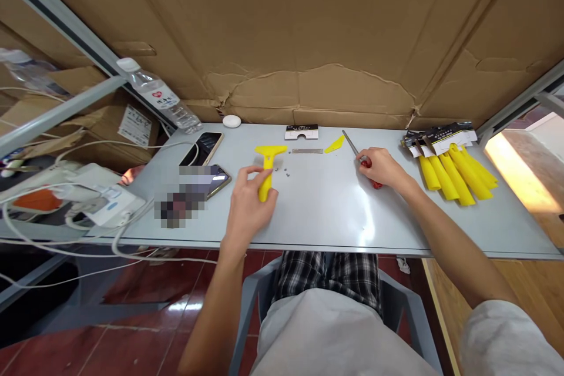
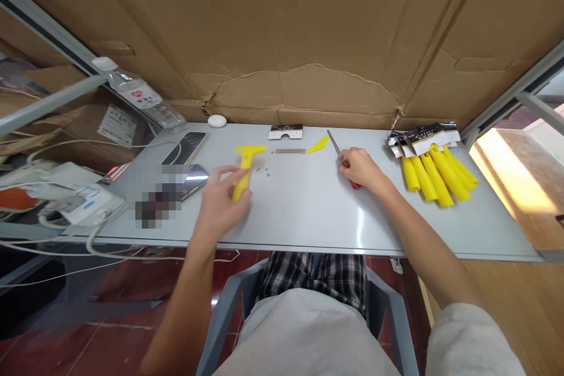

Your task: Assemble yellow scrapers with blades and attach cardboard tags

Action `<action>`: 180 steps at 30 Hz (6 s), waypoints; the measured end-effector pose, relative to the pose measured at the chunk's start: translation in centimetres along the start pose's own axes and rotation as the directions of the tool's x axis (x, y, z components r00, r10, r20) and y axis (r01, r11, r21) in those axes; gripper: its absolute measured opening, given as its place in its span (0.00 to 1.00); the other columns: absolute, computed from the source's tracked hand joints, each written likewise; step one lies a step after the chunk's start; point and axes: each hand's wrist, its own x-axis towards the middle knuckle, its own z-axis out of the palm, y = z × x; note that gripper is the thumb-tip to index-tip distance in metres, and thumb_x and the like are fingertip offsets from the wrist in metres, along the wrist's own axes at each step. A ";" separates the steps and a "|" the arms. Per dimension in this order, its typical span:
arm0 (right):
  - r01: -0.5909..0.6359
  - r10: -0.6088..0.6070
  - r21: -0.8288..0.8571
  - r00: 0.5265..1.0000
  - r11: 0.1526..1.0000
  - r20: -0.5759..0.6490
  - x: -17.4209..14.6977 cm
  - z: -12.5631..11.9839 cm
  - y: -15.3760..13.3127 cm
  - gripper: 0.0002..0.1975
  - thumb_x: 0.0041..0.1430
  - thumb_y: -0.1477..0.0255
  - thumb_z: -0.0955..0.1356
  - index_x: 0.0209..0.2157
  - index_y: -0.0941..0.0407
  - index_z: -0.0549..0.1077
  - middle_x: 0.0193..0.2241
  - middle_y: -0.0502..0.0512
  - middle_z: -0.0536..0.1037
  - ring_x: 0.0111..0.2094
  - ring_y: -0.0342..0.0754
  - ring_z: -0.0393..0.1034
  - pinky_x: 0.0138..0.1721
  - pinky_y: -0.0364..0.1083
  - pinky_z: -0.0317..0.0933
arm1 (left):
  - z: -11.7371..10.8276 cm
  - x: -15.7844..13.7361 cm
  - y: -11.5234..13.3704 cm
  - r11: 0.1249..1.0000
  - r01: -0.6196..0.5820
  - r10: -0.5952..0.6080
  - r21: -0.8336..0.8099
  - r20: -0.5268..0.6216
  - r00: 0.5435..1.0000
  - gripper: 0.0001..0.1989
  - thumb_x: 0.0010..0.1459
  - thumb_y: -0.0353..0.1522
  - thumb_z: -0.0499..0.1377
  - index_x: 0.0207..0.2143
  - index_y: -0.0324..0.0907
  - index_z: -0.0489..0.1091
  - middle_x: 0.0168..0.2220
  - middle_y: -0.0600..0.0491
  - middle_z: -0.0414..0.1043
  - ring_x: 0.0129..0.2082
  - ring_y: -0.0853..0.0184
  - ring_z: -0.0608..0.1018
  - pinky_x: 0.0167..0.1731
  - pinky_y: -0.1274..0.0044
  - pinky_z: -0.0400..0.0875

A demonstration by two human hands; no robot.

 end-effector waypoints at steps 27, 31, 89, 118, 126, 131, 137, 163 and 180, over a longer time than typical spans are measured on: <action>-0.152 0.121 -0.221 0.982 0.963 -0.148 -1.0 -1.2 1.8 0.23 0.71 0.59 0.66 0.61 0.51 0.79 0.55 0.64 0.82 0.50 0.64 0.77 0.47 0.57 0.68 | 2.3 14.2 -0.3 0.921 -0.251 0.201 0.300 0.188 0.961 0.21 0.69 0.41 0.55 0.53 0.43 0.83 0.48 0.44 0.84 0.48 0.53 0.81 0.49 0.67 0.71; -0.183 0.145 -0.205 0.971 0.961 -0.190 -0.8 -0.8 1.9 0.27 0.70 0.61 0.65 0.66 0.52 0.74 0.54 0.65 0.84 0.49 0.65 0.77 0.46 0.57 0.68 | 3.9 15.9 -3.4 0.916 -0.356 0.272 0.184 0.368 0.889 0.22 0.64 0.39 0.56 0.51 0.42 0.83 0.44 0.45 0.84 0.44 0.55 0.82 0.51 0.67 0.73; -0.210 0.141 -0.334 0.965 0.919 -0.220 -1.5 -1.7 -2.1 0.25 0.75 0.58 0.64 0.63 0.56 0.77 0.55 0.70 0.80 0.56 0.69 0.74 0.51 0.59 0.67 | 3.2 13.5 -2.9 0.899 -0.419 0.406 -0.127 0.598 0.691 0.19 0.63 0.42 0.64 0.52 0.44 0.84 0.34 0.51 0.82 0.33 0.63 0.79 0.35 0.73 0.70; 0.133 -0.134 -0.024 0.987 0.991 -0.084 6.7 1.0 -7.6 0.04 0.70 0.74 0.66 0.40 0.54 0.74 0.41 0.58 0.84 0.42 0.53 0.73 0.44 0.49 0.55 | 3.7 13.7 -3.4 0.886 -0.459 0.447 -0.064 0.380 0.810 0.23 0.66 0.50 0.62 0.52 0.46 0.83 0.39 0.50 0.83 0.33 0.62 0.78 0.38 0.71 0.69; 0.078 -0.077 0.319 0.997 0.945 -0.013 0.2 0.2 -6.9 0.05 0.78 0.64 0.59 0.45 0.49 0.62 0.39 0.53 0.86 0.38 0.53 0.77 0.38 0.48 0.61 | 3.8 12.4 -1.8 0.828 -0.552 0.547 -0.099 0.363 0.754 0.22 0.71 0.46 0.58 0.55 0.46 0.83 0.37 0.50 0.83 0.33 0.61 0.80 0.40 0.71 0.70; 0.021 -0.025 0.202 1.000 0.979 0.015 -1.8 -0.7 -6.2 0.05 0.77 0.63 0.59 0.45 0.48 0.62 0.39 0.55 0.86 0.34 0.55 0.76 0.38 0.50 0.63 | 4.1 11.1 -0.7 0.811 -0.572 0.564 -0.120 0.420 0.711 0.23 0.72 0.46 0.57 0.57 0.45 0.82 0.38 0.49 0.83 0.34 0.60 0.80 0.39 0.70 0.70; 0.034 -0.040 0.293 0.999 0.955 0.014 -1.3 -1.6 -3.4 0.03 0.75 0.67 0.61 0.43 0.49 0.61 0.38 0.55 0.86 0.39 0.54 0.79 0.42 0.50 0.66 | 4.9 8.8 1.5 0.731 -0.633 0.654 -0.255 0.525 0.544 0.24 0.75 0.44 0.55 0.68 0.50 0.76 0.45 0.47 0.83 0.40 0.59 0.82 0.44 0.70 0.72; -0.006 -0.066 0.868 0.997 0.496 0.045 1.9 2.9 -3.9 0.25 0.57 0.48 0.79 0.36 0.55 0.76 0.22 0.47 0.73 0.23 0.42 0.64 0.28 0.45 0.57 | 6.0 11.2 -0.8 0.790 -0.501 0.570 -0.352 0.122 0.813 0.25 0.71 0.42 0.60 0.66 0.46 0.76 0.61 0.43 0.77 0.48 0.63 0.82 0.48 0.69 0.80; 0.091 0.006 0.743 0.992 0.663 -0.127 1.5 4.2 -3.3 0.12 0.62 0.60 0.76 0.41 0.54 0.82 0.31 0.53 0.83 0.30 0.46 0.73 0.32 0.47 0.67 | 8.5 10.9 -0.8 0.793 -0.547 0.607 -0.268 0.281 0.743 0.24 0.73 0.45 0.59 0.66 0.47 0.76 0.61 0.43 0.81 0.61 0.51 0.79 0.65 0.56 0.72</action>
